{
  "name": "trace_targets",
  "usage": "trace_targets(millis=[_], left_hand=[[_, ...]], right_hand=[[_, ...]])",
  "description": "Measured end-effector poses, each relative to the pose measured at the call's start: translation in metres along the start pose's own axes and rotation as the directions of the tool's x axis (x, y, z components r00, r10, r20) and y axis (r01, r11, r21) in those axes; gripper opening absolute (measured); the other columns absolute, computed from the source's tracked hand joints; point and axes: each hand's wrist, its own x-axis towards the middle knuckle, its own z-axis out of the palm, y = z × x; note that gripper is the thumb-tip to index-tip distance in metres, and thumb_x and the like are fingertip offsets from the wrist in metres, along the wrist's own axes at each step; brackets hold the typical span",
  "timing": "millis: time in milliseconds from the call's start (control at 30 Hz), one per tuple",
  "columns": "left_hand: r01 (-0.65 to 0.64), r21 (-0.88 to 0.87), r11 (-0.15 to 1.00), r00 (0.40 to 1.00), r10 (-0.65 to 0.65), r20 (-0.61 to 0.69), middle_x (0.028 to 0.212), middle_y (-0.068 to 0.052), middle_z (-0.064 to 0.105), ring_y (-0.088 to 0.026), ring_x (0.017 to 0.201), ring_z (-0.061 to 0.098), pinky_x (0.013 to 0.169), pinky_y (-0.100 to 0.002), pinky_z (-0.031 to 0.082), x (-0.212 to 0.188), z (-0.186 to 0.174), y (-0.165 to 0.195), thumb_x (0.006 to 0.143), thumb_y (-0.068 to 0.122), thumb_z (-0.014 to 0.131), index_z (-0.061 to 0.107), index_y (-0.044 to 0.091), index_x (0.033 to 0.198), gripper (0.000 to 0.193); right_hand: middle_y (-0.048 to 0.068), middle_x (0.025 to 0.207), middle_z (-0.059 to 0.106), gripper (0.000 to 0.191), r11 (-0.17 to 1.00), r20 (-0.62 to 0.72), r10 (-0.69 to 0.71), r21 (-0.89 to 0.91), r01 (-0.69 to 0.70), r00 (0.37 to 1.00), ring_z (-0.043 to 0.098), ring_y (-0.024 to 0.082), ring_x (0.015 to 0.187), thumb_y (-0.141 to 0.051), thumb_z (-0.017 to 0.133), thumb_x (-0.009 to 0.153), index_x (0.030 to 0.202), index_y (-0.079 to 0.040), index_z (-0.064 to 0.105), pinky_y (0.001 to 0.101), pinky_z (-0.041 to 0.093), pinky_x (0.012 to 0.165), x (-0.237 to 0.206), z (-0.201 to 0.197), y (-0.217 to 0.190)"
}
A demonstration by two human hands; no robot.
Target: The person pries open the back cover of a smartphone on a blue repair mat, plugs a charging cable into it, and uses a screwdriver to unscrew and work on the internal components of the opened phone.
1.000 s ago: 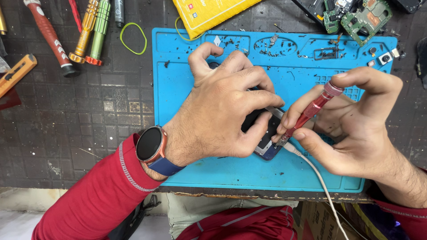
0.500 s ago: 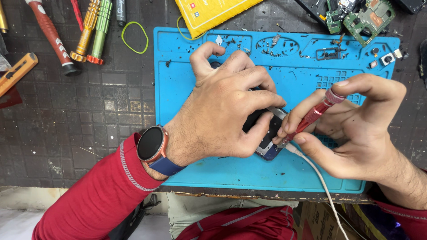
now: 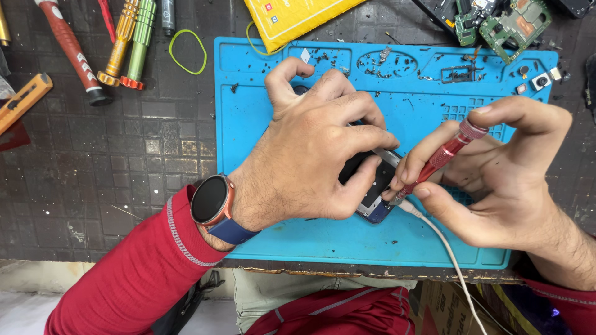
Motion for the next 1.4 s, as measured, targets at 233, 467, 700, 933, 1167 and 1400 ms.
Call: trace_targets(millis=[233, 467, 700, 933, 1167, 1400], left_hand=[[0.003, -0.003, 1.000, 1.000, -0.003, 0.001, 0.100, 0.006, 0.065, -0.021, 0.109, 0.058, 0.109, -0.060, 0.024, -0.001, 0.000, 0.000, 0.082, 0.019, 0.075, 0.080, 0.020, 0.100, 0.018], [0.000, -0.001, 1.000, 1.000, 0.000, -0.001, 0.100, 0.006, 0.065, -0.020, 0.110, 0.058, 0.109, -0.060, 0.024, -0.001, -0.001, -0.001, 0.083, 0.020, 0.076, 0.079, 0.020, 0.100, 0.017], [0.007, 0.000, 1.000, 1.000, -0.007, 0.012, 0.100, 0.005, 0.065, -0.021, 0.109, 0.058, 0.109, -0.060, 0.023, 0.000, -0.001, 0.000, 0.082, 0.021, 0.076, 0.079, 0.020, 0.098, 0.016], [0.006, 0.003, 1.000, 1.000, -0.006, 0.014, 0.099, 0.006, 0.065, -0.021, 0.108, 0.058, 0.109, -0.060, 0.023, 0.000, -0.001, 0.000, 0.082, 0.021, 0.076, 0.079, 0.020, 0.099, 0.017], [0.003, 0.004, 1.000, 1.000, -0.003, 0.011, 0.100, 0.006, 0.065, -0.021, 0.108, 0.058, 0.109, -0.060, 0.023, 0.000, -0.001, 0.000, 0.083, 0.021, 0.076, 0.079, 0.021, 0.099, 0.017], [0.004, 0.001, 1.000, 1.000, -0.004, 0.013, 0.100, 0.005, 0.065, -0.021, 0.109, 0.058, 0.108, -0.060, 0.024, 0.000, -0.002, 0.000, 0.083, 0.021, 0.076, 0.079, 0.020, 0.099, 0.016]], right_hand=[[0.023, 0.102, 0.058, 0.067, 0.999, 0.000, -0.002, -0.039, 0.002, 1.000, 0.076, 0.029, 0.089, 0.012, 0.062, 0.090, 0.128, -0.009, 0.011, 0.0454, 0.065, 0.085, 0.001, 0.000, -0.001], [0.024, 0.103, 0.056, 0.067, 0.996, -0.003, 0.006, -0.087, -0.006, 1.000, 0.076, 0.029, 0.087, 0.012, 0.062, 0.089, 0.127, -0.005, 0.010, 0.0444, 0.065, 0.083, 0.003, 0.000, 0.000], [0.025, 0.104, 0.055, 0.068, 1.000, 0.000, -0.015, 0.011, 0.015, 1.000, 0.075, 0.030, 0.088, 0.013, 0.062, 0.089, 0.127, -0.011, 0.011, 0.0469, 0.066, 0.084, 0.002, 0.001, 0.002], [0.024, 0.102, 0.057, 0.069, 0.999, 0.017, -0.043, -0.023, 0.044, 0.999, 0.076, 0.029, 0.088, 0.015, 0.061, 0.088, 0.127, -0.011, 0.012, 0.0468, 0.066, 0.085, -0.001, 0.000, 0.001], [0.024, 0.103, 0.058, 0.069, 0.999, 0.021, -0.038, -0.028, 0.039, 0.999, 0.077, 0.029, 0.089, 0.017, 0.061, 0.087, 0.127, -0.011, 0.012, 0.0447, 0.066, 0.083, -0.003, 0.000, -0.001], [0.024, 0.103, 0.054, 0.069, 0.994, 0.017, -0.079, -0.070, 0.080, 0.997, 0.076, 0.028, 0.087, 0.017, 0.061, 0.087, 0.128, -0.010, 0.012, 0.0434, 0.066, 0.082, -0.009, -0.002, 0.007]])
